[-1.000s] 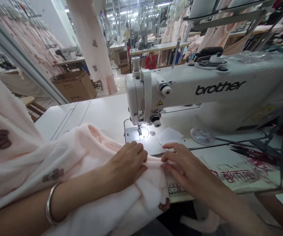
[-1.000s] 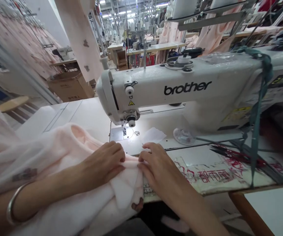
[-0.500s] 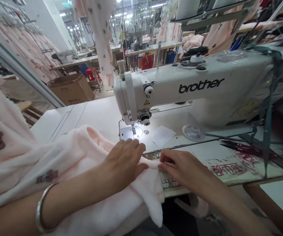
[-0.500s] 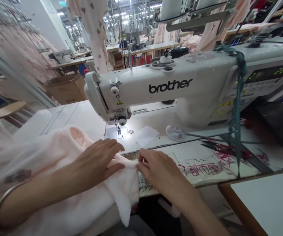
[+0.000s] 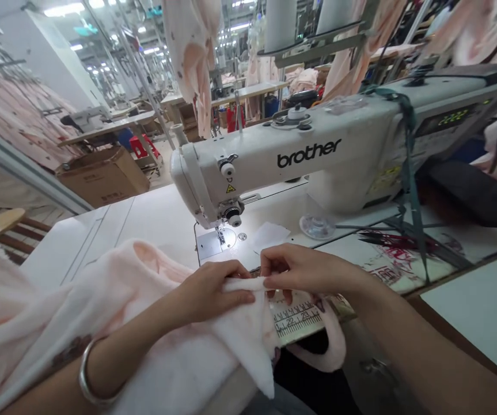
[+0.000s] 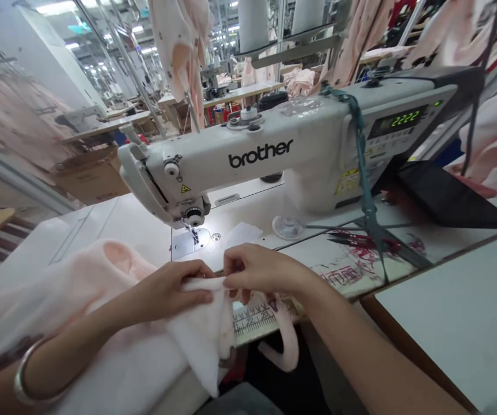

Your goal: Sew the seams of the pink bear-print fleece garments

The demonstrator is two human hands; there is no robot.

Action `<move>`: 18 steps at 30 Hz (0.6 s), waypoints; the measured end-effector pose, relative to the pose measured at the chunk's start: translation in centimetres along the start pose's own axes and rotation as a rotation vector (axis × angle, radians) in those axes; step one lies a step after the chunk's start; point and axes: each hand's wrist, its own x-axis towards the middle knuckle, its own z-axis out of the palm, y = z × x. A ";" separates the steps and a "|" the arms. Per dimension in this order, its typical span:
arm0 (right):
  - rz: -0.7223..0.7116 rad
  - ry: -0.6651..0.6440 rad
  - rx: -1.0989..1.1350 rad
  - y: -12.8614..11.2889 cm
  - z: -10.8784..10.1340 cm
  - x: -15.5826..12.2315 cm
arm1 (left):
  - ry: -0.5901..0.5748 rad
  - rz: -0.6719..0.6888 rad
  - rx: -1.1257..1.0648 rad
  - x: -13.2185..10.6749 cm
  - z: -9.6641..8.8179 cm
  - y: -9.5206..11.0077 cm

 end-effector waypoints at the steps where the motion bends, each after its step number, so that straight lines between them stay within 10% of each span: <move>1: -0.004 -0.002 0.012 -0.1 0.0 0.0 | -0.024 0.008 -0.013 0.1 -0.1 0.0; 9: -0.080 0.041 0.006 0.1 0.3 -0.2 | -0.084 -0.022 -0.136 0.1 -0.2 0.4; 18: -0.059 0.256 -0.079 0.6 1.6 -2.0 | 0.186 0.002 -0.068 -0.4 1.9 0.8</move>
